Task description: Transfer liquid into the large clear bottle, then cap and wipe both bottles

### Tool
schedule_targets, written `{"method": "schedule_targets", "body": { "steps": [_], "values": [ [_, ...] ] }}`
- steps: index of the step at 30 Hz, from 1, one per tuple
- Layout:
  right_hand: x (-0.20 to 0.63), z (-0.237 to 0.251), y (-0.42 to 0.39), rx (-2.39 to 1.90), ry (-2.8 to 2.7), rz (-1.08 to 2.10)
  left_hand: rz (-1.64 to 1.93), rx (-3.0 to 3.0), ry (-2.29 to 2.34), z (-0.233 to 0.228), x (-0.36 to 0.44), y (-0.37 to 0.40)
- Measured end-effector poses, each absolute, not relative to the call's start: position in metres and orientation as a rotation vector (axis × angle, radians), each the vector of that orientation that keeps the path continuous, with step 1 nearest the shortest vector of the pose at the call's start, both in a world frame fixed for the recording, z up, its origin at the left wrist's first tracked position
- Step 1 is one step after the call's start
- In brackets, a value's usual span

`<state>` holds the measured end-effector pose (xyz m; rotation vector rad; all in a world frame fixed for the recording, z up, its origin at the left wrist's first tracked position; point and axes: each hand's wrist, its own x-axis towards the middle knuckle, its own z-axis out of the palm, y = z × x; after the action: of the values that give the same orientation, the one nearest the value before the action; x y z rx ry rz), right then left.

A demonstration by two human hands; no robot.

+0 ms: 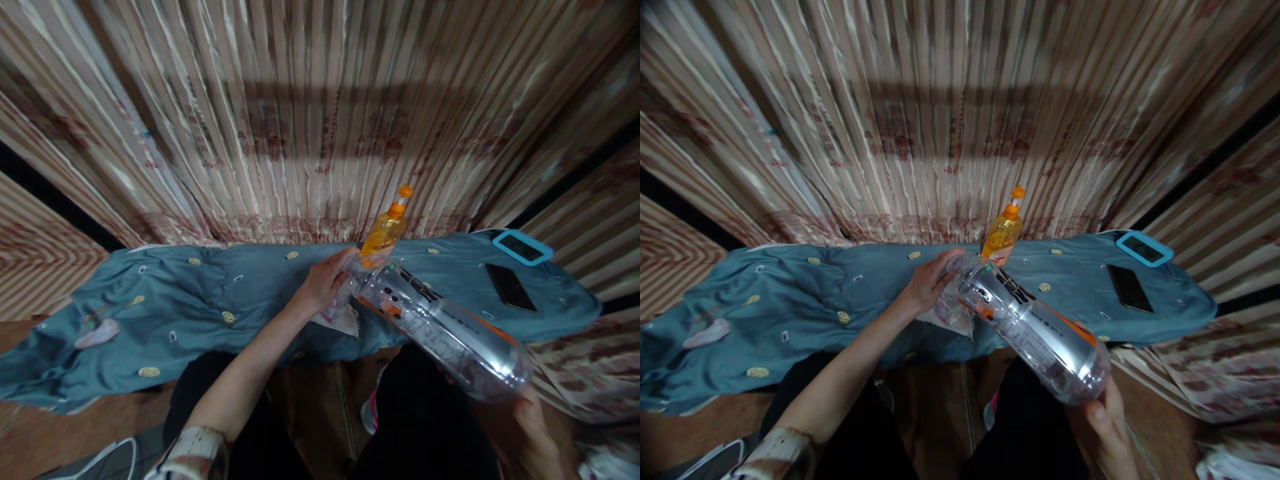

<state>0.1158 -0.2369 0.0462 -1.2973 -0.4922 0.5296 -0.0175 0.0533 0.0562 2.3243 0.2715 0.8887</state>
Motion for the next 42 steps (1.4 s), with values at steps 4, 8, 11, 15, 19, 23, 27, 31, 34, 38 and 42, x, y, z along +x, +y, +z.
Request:
{"method": "schedule_targets", "body": {
  "steps": [4, 8, 11, 15, 19, 23, 27, 31, 34, 38, 42],
  "values": [
    [0.111, 0.043, -0.239, -1.246, -0.3, 0.649, 0.884, 2.338, 0.265, 0.057, -0.018, 0.053],
    [0.11, 0.048, -0.234, -1.137, -0.045, 0.682, 0.881, 2.343, 0.267, 0.058, -0.019, 0.053],
    [0.107, 0.051, -0.227, -1.093, 0.08, 0.689, 0.89, 2.346, 0.271, 0.059, -0.019, 0.052],
    [0.104, 0.046, -0.223, -1.127, -0.043, 0.655, 0.899, 2.354, 0.281, 0.057, -0.018, 0.053],
    [0.105, 0.043, -0.221, -1.163, -0.238, 0.569, 0.901, 2.359, 0.263, 0.057, -0.019, 0.052],
    [0.108, 0.042, -0.223, -1.191, -0.34, 0.565, 0.928, 2.265, 0.276, 0.058, -0.02, 0.049],
    [0.119, 0.037, -0.228, -1.196, -0.373, 0.619, 0.989, 2.122, 0.348, 0.053, -0.022, 0.048],
    [0.125, 0.039, -0.229, -1.203, -0.357, 0.634, 0.952, 2.044, 0.416, 0.038, -0.023, 0.046],
    [0.119, 0.051, -0.225, -1.223, -0.354, 0.595, 0.923, 1.978, 0.417, 0.025, -0.021, 0.044],
    [0.106, 0.069, -0.22, -1.324, -0.33, 0.57, 0.924, 1.886, 0.462, 0.014, -0.021, 0.041],
    [0.105, 0.078, -0.218, -1.389, -0.345, 0.563, 0.877, 1.795, 0.529, 0.005, -0.025, 0.035]
  ]
}}
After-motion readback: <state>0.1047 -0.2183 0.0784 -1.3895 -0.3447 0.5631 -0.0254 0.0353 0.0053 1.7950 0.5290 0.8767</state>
